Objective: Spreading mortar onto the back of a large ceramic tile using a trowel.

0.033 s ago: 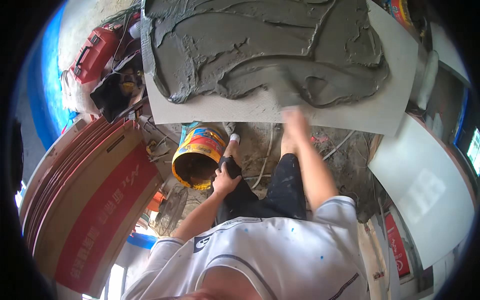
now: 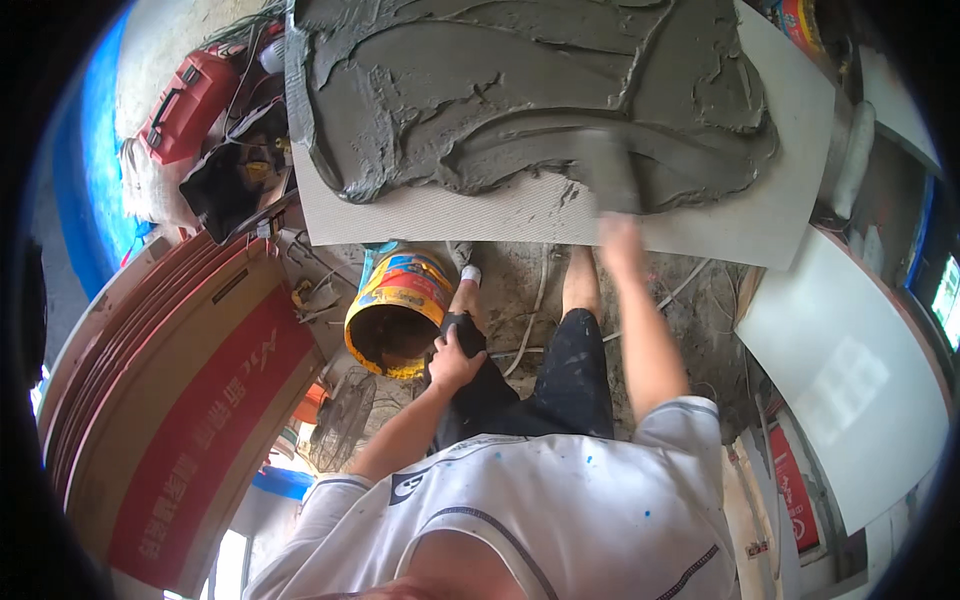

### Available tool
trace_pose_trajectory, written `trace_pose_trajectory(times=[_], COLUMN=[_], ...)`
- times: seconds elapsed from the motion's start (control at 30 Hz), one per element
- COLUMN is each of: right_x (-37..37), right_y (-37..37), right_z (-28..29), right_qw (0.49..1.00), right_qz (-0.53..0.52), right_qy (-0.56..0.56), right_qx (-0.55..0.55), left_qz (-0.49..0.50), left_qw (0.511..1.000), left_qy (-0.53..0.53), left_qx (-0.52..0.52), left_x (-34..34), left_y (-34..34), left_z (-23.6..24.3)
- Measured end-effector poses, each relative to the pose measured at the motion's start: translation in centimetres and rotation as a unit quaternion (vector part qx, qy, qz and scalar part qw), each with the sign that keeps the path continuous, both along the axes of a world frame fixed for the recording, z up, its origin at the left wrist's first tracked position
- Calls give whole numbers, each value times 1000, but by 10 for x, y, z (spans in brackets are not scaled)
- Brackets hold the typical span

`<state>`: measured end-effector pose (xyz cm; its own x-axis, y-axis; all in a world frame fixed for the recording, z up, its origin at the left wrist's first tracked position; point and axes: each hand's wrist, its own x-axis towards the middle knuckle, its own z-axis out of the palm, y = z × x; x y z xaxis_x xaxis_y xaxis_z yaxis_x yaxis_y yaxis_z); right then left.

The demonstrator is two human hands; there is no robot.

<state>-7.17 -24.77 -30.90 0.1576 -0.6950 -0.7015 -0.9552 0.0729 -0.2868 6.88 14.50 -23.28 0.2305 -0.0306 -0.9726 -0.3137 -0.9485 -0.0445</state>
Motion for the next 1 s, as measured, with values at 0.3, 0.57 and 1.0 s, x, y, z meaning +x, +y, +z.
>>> trace_pose_trajectory(times=[0.3,0.57,1.0], right_x=[61,209,-37], right_y=[107,221,84], right_z=[-21,-27,-8], right_qw=[830,970,772], right_qz=[-465,-17,-567], right_qy=[-184,-210,-277], right_qx=[245,125,78], left_qz=[20,-1,0], left_qw=[997,996,995], left_qy=[-26,-25,-48], left_qx=[-72,-89,-88], left_x=[-16,-39,-35], left_y=[23,27,51], left_z=[-6,-14,-16])
